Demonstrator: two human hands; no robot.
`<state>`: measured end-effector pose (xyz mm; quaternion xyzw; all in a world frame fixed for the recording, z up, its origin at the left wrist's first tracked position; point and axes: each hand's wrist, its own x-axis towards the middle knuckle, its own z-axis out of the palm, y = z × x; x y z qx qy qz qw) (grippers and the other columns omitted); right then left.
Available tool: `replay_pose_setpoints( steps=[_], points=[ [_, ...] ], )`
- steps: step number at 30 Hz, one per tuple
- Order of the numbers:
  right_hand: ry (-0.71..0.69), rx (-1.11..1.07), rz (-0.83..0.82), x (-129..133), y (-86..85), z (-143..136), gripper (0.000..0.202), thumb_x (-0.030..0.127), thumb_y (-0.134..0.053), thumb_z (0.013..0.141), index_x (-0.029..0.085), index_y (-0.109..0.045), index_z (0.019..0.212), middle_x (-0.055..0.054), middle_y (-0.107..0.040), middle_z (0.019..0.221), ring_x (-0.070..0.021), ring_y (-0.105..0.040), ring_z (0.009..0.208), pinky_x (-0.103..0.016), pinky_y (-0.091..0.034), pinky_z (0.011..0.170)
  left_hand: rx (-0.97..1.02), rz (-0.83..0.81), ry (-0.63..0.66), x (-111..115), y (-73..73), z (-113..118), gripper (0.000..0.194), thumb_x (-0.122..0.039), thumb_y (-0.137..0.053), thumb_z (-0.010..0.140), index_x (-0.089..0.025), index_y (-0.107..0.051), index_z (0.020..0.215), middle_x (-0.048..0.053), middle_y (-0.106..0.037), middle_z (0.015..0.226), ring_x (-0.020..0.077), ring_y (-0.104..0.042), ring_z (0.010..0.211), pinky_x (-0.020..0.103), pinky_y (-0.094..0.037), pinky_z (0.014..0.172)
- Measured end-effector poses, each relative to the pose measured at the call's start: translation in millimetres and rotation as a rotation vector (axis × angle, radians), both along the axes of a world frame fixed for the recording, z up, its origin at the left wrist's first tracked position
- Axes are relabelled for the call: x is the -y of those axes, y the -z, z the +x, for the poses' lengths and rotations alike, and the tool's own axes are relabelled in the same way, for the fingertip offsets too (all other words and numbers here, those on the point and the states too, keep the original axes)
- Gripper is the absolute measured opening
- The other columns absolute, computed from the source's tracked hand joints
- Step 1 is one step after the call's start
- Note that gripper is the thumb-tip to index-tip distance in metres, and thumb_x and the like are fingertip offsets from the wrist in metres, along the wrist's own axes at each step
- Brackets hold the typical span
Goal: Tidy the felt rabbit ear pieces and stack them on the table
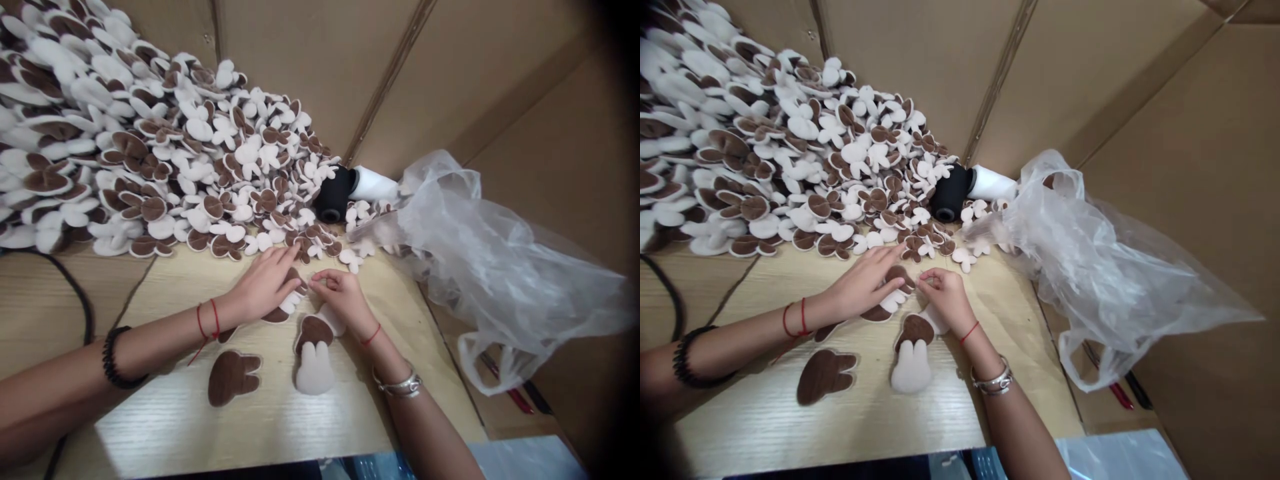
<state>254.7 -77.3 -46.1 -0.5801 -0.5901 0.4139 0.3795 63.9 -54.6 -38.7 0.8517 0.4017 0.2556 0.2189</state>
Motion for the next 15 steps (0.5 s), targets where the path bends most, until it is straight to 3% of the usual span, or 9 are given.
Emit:
replay_pose_setpoints(
  steps=[2,4,10,15],
  points=[
    [0.038,0.054,0.048,-0.7,1.3,0.7,0.019,0.032,-0.07,0.067,0.014,-0.066,0.072,0.008,-0.034,0.045,-0.0064,-0.026,0.044,-0.022,-0.018,0.043,0.006,-0.025,0.097,-6.4,-0.1,-3.1,0.041,-0.026,-0.046,0.089,-0.018,-0.047,0.129,0.011,-0.051,0.131,0.0251,-0.044,0.122,0.042,-0.034,0.102],
    [0.051,0.052,0.066,-0.6,-0.2,1.2,0.018,0.032,-0.069,0.068,0.014,-0.067,0.072,0.007,-0.033,0.045,-0.0068,-0.024,0.044,-0.022,-0.017,0.043,0.005,-0.071,0.163,-13.5,-0.4,-6.7,0.035,-0.022,-0.045,0.088,-0.019,-0.054,0.122,0.01,-0.057,0.124,0.0227,-0.05,0.116,0.039,-0.038,0.098],
    [-0.026,-0.024,0.056,3.9,-7.5,0.2,0.024,0.038,-0.065,0.073,0.014,-0.068,0.073,0.004,-0.043,0.049,-0.0077,-0.029,0.045,-0.022,-0.018,0.044,-0.05,-0.158,0.093,-19.2,-5.8,-10.7,0.011,-0.022,-0.058,0.08,-0.018,-0.066,0.086,0.003,-0.067,0.085,0.0183,-0.06,0.08,0.03,-0.043,0.074],
    [-0.172,-0.034,0.016,4.7,1.0,-1.8,0.026,0.039,-0.063,0.076,0.014,-0.071,0.078,0.001,-0.054,0.055,-0.0085,-0.036,0.047,-0.022,-0.025,0.045,-0.063,-0.024,0.042,-5.3,-1.4,-3.0,0.012,-0.028,-0.06,0.082,-0.017,-0.063,0.082,0.005,-0.064,0.088,0.0214,-0.058,0.087,0.033,-0.043,0.077]
  ],
)
